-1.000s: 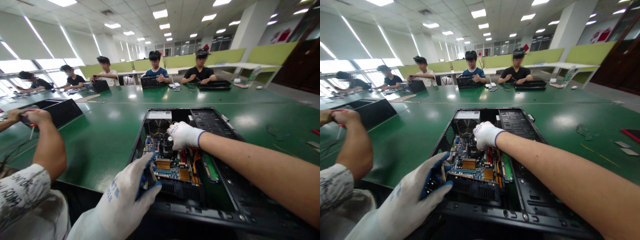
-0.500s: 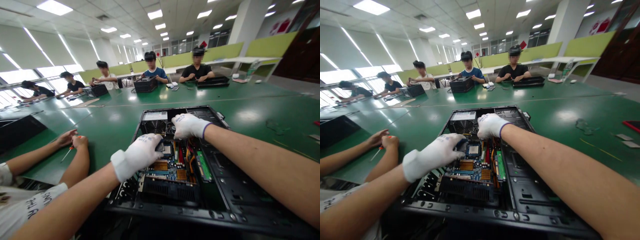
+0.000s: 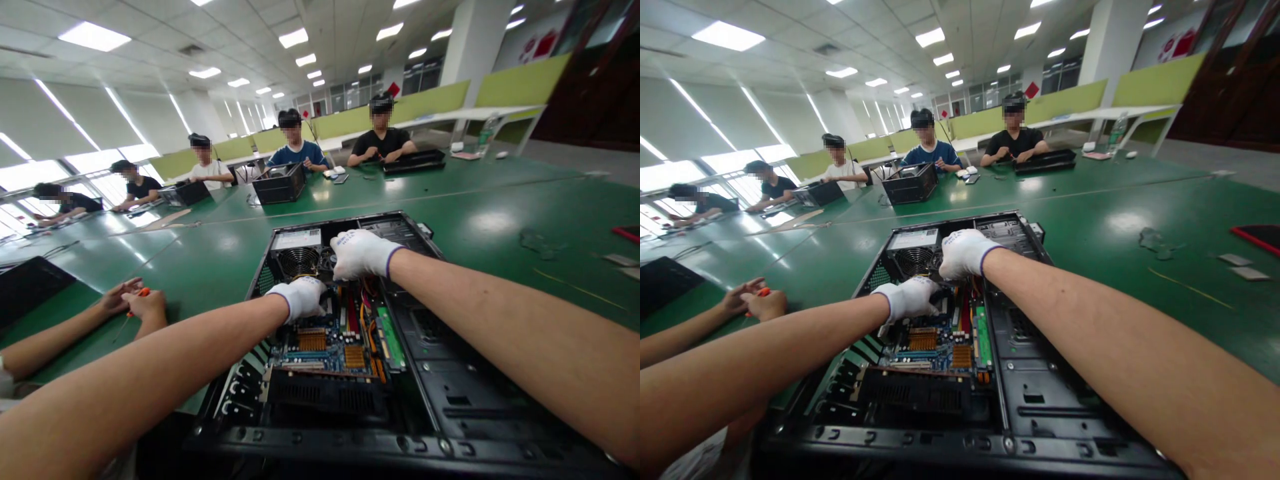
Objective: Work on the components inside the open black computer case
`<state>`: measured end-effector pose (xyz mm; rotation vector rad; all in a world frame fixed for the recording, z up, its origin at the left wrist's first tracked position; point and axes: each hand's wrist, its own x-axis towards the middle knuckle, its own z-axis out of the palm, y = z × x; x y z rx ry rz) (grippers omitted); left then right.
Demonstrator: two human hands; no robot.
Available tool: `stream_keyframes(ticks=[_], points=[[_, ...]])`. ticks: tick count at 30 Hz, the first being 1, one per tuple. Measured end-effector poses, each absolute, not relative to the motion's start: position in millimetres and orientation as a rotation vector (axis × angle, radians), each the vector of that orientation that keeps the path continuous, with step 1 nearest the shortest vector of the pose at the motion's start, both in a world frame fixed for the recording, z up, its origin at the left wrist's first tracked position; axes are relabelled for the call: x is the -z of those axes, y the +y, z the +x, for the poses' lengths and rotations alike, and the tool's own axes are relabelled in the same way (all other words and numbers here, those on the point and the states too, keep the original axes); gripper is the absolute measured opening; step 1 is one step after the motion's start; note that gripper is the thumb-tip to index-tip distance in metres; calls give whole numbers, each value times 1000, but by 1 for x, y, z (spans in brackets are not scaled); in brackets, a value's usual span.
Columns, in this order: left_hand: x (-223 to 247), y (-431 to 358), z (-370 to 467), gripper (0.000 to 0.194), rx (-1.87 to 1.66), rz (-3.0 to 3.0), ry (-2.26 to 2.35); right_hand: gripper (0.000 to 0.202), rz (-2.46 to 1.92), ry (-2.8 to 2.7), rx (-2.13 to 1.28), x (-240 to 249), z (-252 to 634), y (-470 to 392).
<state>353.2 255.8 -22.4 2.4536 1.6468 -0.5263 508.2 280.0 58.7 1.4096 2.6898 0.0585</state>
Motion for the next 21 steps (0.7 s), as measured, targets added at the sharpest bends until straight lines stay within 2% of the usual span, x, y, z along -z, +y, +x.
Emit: stream_keyframes(ticks=[7, 21], points=[[37, 261, 348, 65, 522, 2499, 1623, 62, 1418, 2676, -38, -59, 508, 278], [31, 257, 354, 52, 577, 2557, 1603, 60, 1391, 2687, -23, -59, 508, 279]])
